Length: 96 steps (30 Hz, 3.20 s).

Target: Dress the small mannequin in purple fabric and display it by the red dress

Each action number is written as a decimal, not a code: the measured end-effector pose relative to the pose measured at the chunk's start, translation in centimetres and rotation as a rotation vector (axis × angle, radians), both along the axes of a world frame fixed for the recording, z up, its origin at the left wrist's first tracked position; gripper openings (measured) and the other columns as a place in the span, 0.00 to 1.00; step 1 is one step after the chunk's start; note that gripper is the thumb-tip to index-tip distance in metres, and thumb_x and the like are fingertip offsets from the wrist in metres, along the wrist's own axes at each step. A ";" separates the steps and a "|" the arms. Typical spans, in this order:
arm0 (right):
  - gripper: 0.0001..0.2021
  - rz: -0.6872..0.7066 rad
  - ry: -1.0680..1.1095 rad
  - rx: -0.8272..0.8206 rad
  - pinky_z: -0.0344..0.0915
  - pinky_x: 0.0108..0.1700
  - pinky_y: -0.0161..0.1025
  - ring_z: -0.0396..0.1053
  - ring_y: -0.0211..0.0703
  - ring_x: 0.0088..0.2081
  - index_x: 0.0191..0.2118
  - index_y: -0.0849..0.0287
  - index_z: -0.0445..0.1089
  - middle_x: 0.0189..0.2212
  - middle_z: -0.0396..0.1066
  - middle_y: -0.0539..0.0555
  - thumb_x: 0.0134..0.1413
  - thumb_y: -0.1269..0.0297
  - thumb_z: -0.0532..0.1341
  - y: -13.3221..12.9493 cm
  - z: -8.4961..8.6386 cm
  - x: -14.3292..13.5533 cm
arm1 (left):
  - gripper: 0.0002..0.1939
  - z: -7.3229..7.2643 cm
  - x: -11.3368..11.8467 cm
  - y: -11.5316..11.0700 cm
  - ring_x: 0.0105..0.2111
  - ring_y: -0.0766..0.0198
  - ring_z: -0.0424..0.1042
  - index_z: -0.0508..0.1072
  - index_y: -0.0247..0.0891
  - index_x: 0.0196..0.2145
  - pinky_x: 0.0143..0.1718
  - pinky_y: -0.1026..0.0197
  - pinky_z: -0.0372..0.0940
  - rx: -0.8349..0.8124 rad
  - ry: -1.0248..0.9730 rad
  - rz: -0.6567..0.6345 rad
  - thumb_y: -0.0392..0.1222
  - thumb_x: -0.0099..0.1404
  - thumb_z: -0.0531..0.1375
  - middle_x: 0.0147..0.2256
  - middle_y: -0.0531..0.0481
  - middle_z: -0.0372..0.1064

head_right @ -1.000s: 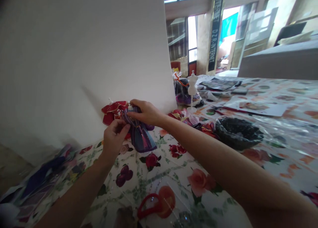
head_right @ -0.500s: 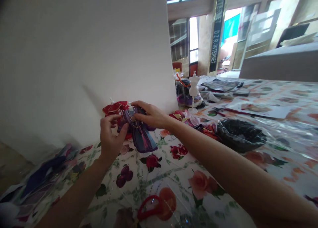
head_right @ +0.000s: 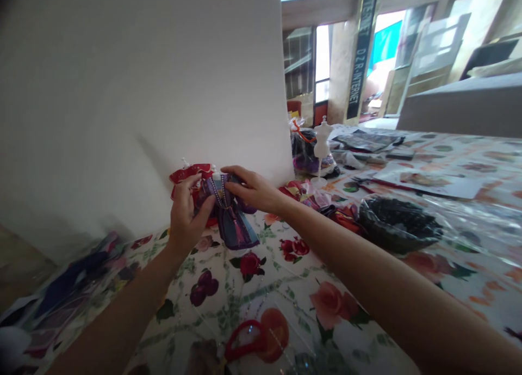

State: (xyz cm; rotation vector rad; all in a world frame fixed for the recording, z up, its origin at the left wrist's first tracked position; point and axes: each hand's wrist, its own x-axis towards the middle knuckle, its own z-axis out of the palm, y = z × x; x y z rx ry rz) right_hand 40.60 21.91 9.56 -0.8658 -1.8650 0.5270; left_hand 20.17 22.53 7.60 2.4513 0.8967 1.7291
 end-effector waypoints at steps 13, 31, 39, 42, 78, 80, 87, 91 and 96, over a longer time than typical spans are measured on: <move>0.40 -0.170 -0.142 0.174 0.62 0.60 0.55 0.61 0.57 0.60 0.66 0.59 0.53 0.59 0.61 0.66 0.50 0.56 0.68 -1.2 -0.5 -0.6 | 0.13 -7.5 -1.0 -0.8 0.41 0.59 0.70 0.67 0.39 0.44 0.41 0.57 0.66 -0.550 -0.201 -0.105 0.47 0.65 0.61 0.41 0.45 0.69; 0.39 -0.188 -0.257 0.096 0.67 0.49 0.52 0.69 0.55 0.47 0.65 0.64 0.53 0.48 0.70 0.64 0.49 0.62 0.66 -0.6 0.5 -1.2 | 0.08 -5.6 -0.8 -1.4 0.39 0.62 0.69 0.68 0.40 0.42 0.41 0.59 0.65 -0.102 -0.010 0.035 0.40 0.65 0.60 0.38 0.49 0.68; 0.40 -0.127 -0.259 0.109 0.68 0.49 0.51 0.70 0.53 0.45 0.66 0.65 0.50 0.46 0.70 0.63 0.48 0.68 0.64 -0.5 0.2 -1.3 | 0.06 -3.0 -0.7 -0.2 0.40 0.56 0.68 0.72 0.38 0.42 0.45 0.53 0.62 0.175 0.286 0.174 0.38 0.68 0.57 0.37 0.45 0.69; 0.41 -0.122 -0.262 0.109 0.68 0.49 0.52 0.70 0.53 0.44 0.67 0.64 0.48 0.44 0.71 0.63 0.47 0.69 0.64 -0.5 0.2 -1.4 | 0.05 -2.9 -0.6 0.0 0.39 0.56 0.68 0.72 0.38 0.39 0.44 0.53 0.62 0.213 0.327 0.191 0.38 0.68 0.57 0.36 0.46 0.68; 0.47 -0.203 -0.276 0.127 0.66 0.53 0.54 0.66 0.58 0.54 0.69 0.69 0.42 0.58 0.60 0.71 0.45 0.69 0.63 -0.7 -0.4 -1.9 | 0.03 -2.3 -0.3 -0.1 0.39 0.56 0.69 0.71 0.38 0.35 0.42 0.54 0.62 0.154 0.308 0.124 0.36 0.65 0.58 0.34 0.47 0.68; 0.46 -0.176 -0.271 0.128 0.66 0.54 0.54 0.65 0.58 0.54 0.69 0.68 0.42 0.59 0.60 0.70 0.45 0.70 0.62 -0.8 -0.4 -1.9 | 0.02 -2.2 -0.2 -0.1 0.40 0.56 0.70 0.71 0.38 0.35 0.42 0.55 0.63 0.108 0.265 0.099 0.35 0.64 0.58 0.34 0.47 0.68; 0.41 -0.110 -0.228 0.047 0.68 0.51 0.52 0.68 0.53 0.49 0.68 0.62 0.47 0.54 0.65 0.65 0.48 0.70 0.60 -1.5 0.2 -0.9 | 0.03 -2.2 -0.4 -0.8 0.38 0.60 0.69 0.69 0.39 0.36 0.42 0.56 0.66 0.011 0.163 0.041 0.34 0.64 0.58 0.35 0.49 0.68; 0.40 -0.096 -0.170 0.008 0.69 0.51 0.52 0.69 0.52 0.48 0.68 0.62 0.47 0.53 0.66 0.65 0.50 0.69 0.60 -1.2 -0.4 -0.2 | 0.03 -2.2 -0.8 -1.3 0.37 0.61 0.70 0.69 0.39 0.38 0.41 0.57 0.66 0.040 0.134 0.021 0.35 0.66 0.58 0.35 0.48 0.68; 0.29 -0.181 0.039 0.095 0.67 0.54 0.50 0.66 0.49 0.54 0.62 0.56 0.57 0.54 0.64 0.61 0.54 0.68 0.59 -1.7 -2.5 0.4 | 0.02 -3.5 -1.3 -1.5 0.35 0.63 0.69 0.69 0.39 0.37 0.39 0.59 0.66 -0.033 0.147 0.012 0.35 0.66 0.57 0.34 0.49 0.68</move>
